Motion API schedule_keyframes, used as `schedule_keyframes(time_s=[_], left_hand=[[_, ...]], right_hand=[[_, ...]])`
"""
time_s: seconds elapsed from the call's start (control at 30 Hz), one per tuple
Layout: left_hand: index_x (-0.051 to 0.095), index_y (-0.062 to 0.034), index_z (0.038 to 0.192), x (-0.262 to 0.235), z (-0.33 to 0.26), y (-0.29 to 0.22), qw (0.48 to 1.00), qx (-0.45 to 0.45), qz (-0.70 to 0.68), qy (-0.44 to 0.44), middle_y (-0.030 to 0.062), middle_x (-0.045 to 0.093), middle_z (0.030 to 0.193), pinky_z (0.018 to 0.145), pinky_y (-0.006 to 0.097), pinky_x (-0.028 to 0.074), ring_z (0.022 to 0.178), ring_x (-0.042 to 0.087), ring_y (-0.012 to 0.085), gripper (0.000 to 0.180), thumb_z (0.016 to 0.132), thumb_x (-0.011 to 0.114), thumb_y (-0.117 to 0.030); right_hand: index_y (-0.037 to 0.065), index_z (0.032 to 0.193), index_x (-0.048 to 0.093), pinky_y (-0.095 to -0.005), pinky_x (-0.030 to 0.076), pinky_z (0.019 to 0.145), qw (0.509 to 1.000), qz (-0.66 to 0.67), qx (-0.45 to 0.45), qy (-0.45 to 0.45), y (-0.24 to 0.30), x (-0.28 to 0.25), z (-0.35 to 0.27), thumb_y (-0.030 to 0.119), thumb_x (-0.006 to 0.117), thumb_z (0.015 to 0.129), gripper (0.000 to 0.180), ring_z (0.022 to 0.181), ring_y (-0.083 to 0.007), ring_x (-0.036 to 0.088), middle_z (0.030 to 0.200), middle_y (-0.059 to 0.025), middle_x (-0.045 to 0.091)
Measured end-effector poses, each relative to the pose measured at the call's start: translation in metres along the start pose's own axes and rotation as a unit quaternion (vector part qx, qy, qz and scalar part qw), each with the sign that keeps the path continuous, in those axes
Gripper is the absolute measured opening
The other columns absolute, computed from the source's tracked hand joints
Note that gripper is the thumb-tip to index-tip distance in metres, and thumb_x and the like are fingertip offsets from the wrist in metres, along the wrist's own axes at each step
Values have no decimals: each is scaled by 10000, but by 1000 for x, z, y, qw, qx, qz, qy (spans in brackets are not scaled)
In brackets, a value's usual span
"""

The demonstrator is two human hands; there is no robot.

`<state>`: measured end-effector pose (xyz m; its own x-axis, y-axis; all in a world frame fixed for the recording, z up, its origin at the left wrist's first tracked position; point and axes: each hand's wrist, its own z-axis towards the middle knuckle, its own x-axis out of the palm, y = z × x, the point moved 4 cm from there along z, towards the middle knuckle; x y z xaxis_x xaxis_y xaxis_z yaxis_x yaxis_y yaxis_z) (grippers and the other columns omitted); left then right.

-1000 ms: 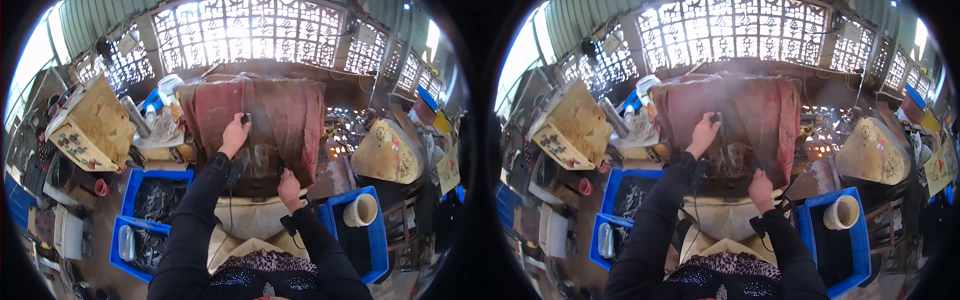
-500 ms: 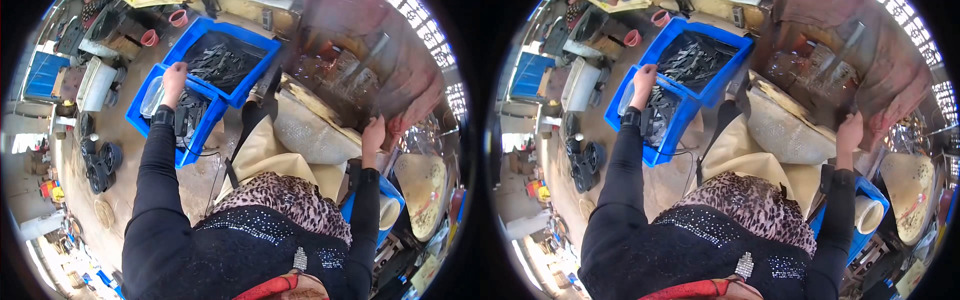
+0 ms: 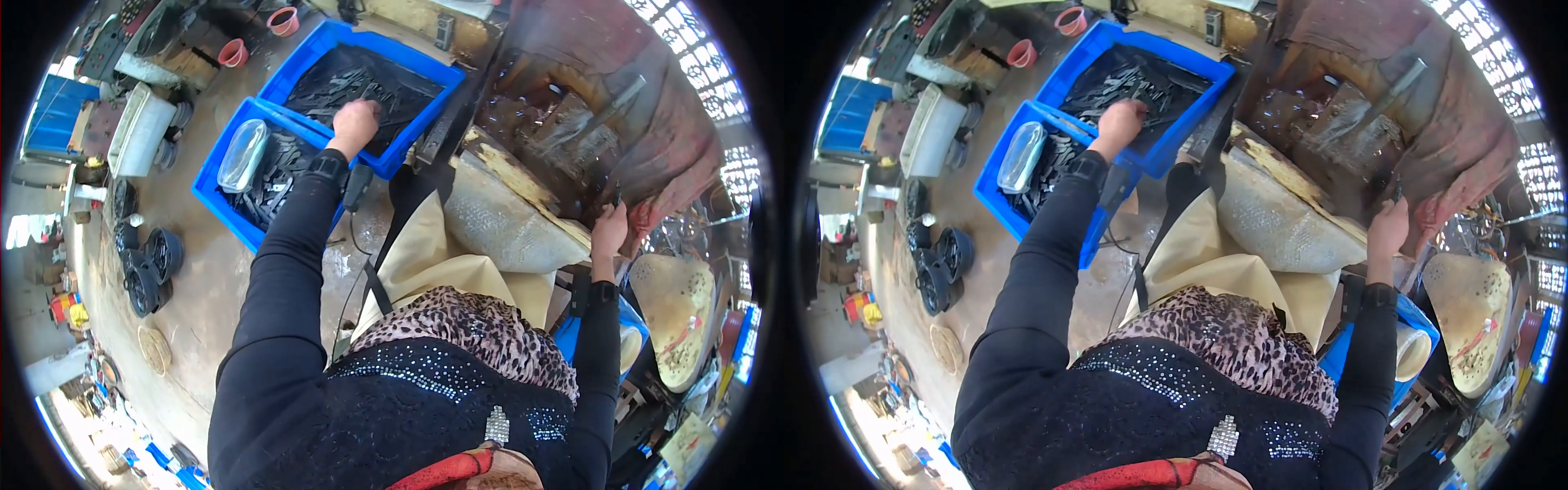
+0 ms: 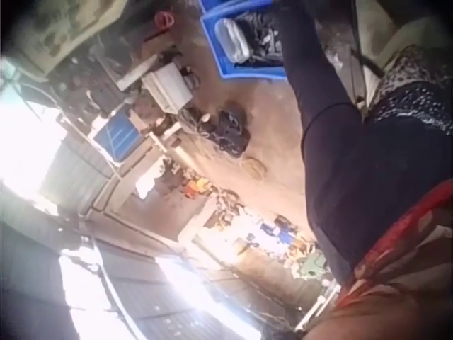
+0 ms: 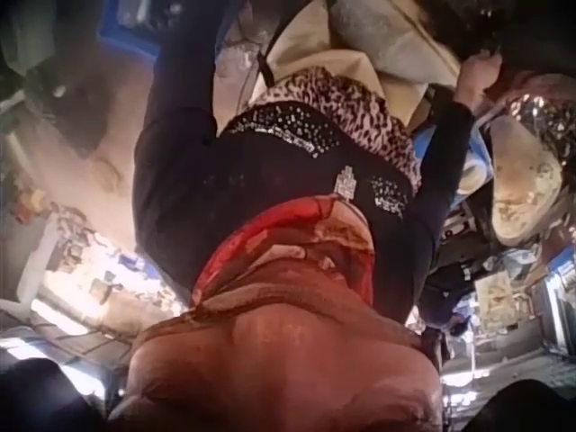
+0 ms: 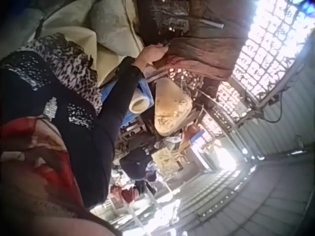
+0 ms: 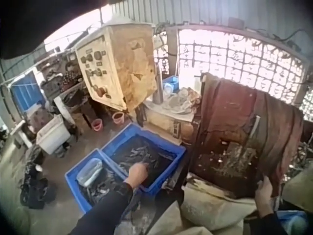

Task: The person picks up metal pieces from a blue bin, holds them against a grinding machine, and then places the finished pieces into a separate blue bin.

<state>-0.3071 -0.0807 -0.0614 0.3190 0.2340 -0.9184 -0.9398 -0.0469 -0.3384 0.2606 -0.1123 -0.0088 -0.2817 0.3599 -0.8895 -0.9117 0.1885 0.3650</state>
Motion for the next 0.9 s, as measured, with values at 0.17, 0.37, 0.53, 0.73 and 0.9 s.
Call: schedule_keyframes(time_s=[0.17, 0.37, 0.53, 0.73, 0.9], left_hand=[[606, -110, 1059, 65, 23, -23, 986, 67, 147, 48, 116, 655, 897, 650, 474, 521, 837, 657, 313, 250, 823, 527, -132], [620, -118, 1032, 77, 9, -2, 981, 38, 175, 81, 138, 624, 947, 617, 444, 545, 783, 670, 317, 187, 885, 505, -127], [641, -124, 912, 71, 12, -8, 973, 67, 214, 59, 96, 657, 877, 659, 468, 540, 809, 673, 323, 156, 909, 490, -164], [636, -100, 898, 65, 11, 4, 978, 11, 169, 121, 134, 676, 874, 678, 452, 543, 826, 674, 338, 134, 875, 545, -195], [629, -73, 900, 36, 23, -14, 988, 11, 142, 56, 161, 677, 851, 697, 458, 544, 801, 669, 359, 138, 833, 586, -185]], right_hand=[[-7, 1063, 579, -498, 479, 751, 991, 9, -107, -82, -13, 8, 0, 106, 496, 903, 213, 852, -413, 610, 912, -222, 639], [-3, 1116, 554, -494, 494, 768, 998, 21, -23, -60, 15, -9, -21, 103, 533, 893, 248, 900, -426, 605, 1002, -220, 621], [7, 1132, 548, -493, 498, 760, 998, 29, 23, -53, 13, -27, -24, 104, 528, 901, 252, 895, -419, 610, 1017, -218, 616], [14, 1138, 546, -495, 500, 749, 998, 38, 30, -39, 21, -24, -18, 115, 523, 908, 252, 880, -417, 611, 1037, -217, 608], [7, 1113, 553, -508, 493, 730, 997, 46, 30, -55, 15, -27, -19, 114, 533, 898, 241, 864, -429, 604, 1018, -222, 611]])
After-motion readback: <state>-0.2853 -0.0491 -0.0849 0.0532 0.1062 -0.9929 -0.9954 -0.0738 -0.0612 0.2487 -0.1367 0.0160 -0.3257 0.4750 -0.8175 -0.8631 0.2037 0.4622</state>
